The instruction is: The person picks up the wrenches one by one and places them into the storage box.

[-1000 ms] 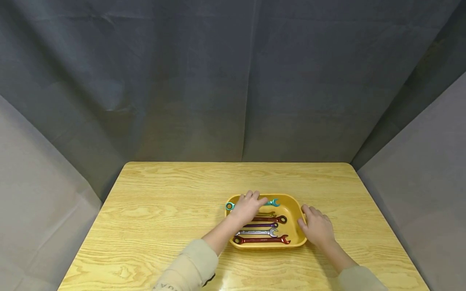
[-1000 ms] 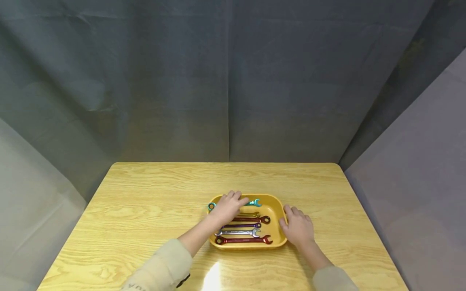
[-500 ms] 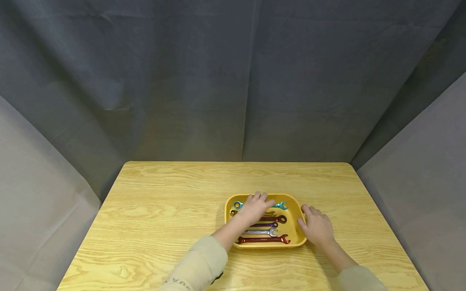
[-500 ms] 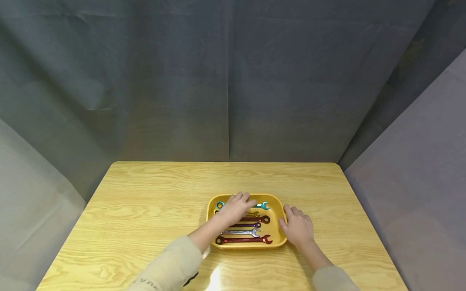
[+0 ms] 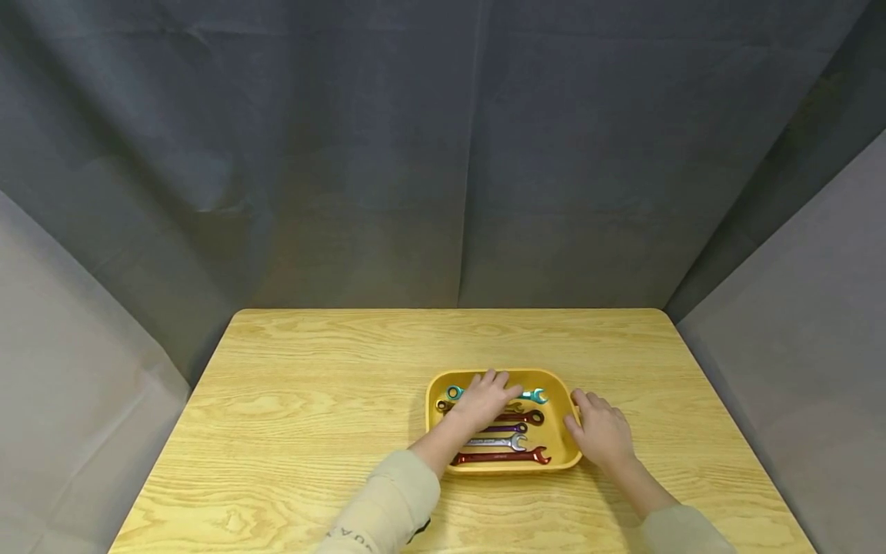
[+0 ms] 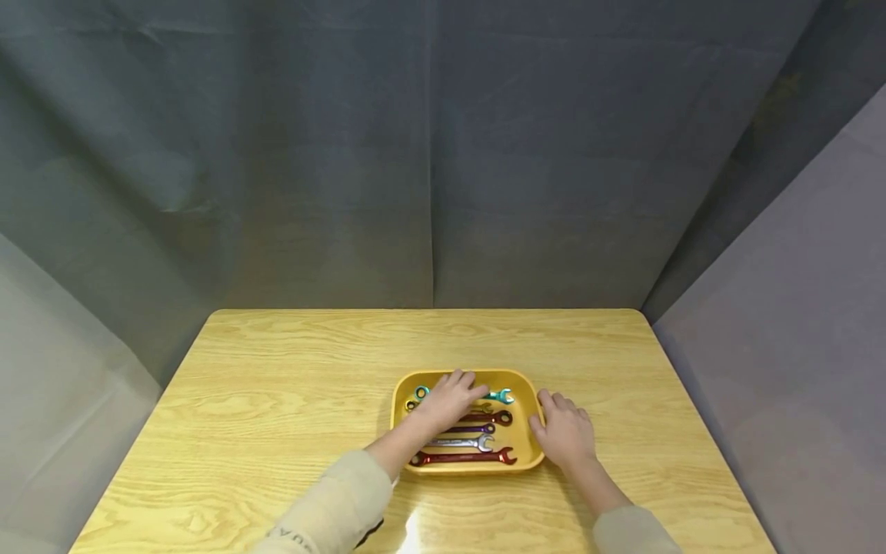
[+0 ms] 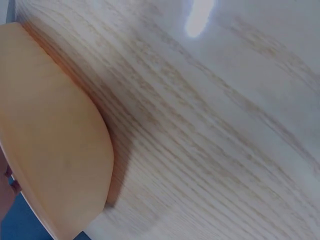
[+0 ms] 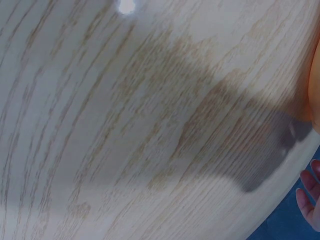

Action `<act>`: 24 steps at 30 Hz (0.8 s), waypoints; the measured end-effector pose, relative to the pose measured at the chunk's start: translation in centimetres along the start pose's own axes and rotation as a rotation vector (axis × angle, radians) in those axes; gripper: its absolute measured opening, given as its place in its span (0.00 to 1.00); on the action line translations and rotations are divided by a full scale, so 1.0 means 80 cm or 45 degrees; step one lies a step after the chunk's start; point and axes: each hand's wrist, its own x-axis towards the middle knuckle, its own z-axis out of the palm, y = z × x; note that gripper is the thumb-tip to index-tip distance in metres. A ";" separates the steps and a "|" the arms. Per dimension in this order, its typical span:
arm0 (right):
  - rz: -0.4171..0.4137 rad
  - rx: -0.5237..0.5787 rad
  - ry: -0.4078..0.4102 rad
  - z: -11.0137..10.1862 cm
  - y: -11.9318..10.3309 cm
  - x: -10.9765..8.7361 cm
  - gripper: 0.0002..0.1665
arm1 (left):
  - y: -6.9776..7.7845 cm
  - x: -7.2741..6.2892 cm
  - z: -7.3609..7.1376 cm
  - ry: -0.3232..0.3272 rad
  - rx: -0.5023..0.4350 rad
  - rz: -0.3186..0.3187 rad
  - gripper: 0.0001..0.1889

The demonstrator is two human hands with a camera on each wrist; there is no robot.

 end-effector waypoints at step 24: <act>0.000 0.005 -0.008 -0.001 0.000 0.001 0.18 | 0.007 0.011 0.030 -0.102 -0.102 -0.147 0.33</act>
